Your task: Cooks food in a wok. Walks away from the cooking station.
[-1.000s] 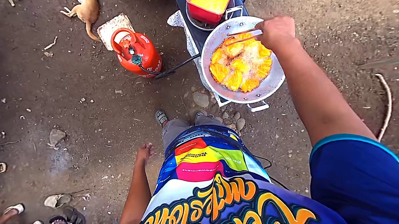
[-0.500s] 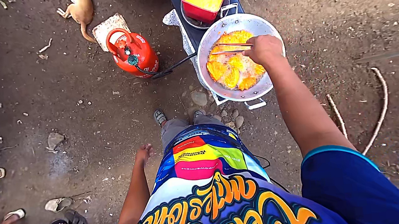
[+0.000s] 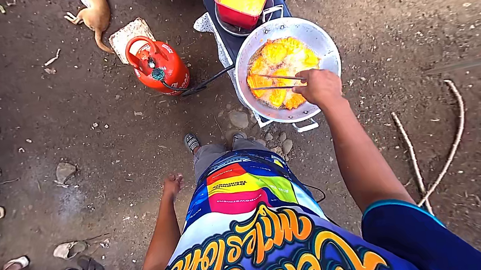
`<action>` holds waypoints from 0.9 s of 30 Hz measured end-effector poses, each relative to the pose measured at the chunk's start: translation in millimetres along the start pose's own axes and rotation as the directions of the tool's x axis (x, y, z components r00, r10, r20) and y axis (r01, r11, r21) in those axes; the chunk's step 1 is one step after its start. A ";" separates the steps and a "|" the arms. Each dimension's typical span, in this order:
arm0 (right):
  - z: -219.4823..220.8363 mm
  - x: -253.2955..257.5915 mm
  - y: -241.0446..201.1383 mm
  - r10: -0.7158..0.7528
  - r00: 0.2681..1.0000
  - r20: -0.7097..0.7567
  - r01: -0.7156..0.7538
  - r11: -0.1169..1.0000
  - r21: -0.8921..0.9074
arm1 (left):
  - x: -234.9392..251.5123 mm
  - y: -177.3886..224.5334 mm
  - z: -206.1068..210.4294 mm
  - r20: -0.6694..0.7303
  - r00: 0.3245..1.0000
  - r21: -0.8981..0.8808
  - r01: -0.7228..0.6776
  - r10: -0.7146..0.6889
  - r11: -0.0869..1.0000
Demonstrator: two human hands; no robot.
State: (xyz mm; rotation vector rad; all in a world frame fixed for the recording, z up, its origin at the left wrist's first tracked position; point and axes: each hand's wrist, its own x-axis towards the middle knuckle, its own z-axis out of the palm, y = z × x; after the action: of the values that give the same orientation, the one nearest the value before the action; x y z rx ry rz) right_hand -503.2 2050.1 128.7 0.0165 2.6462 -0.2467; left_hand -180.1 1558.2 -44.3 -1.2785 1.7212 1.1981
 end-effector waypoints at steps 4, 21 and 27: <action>29.1 -6.7 4.6 -0.006 0.996 -0.089 0.007 1.000 0.016 | -1.9 5.2 2.0 0.006 1.000 0.042 0.026 -0.026 0.999; 34.1 -57.3 82.6 0.345 0.938 0.042 -0.345 0.905 0.248 | 9.6 25.3 8.6 0.041 0.999 0.103 -0.033 0.028 0.994; 55.6 -41.9 83.5 0.331 0.941 0.062 -0.331 0.873 0.360 | 5.6 24.4 6.0 0.020 1.000 0.051 -0.015 0.014 0.999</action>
State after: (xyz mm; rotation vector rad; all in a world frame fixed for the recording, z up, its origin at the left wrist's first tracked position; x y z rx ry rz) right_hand -435.9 2123.6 85.5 0.5889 2.5053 -0.6161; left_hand -205.1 1564.3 -44.7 -1.2223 1.7386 1.1633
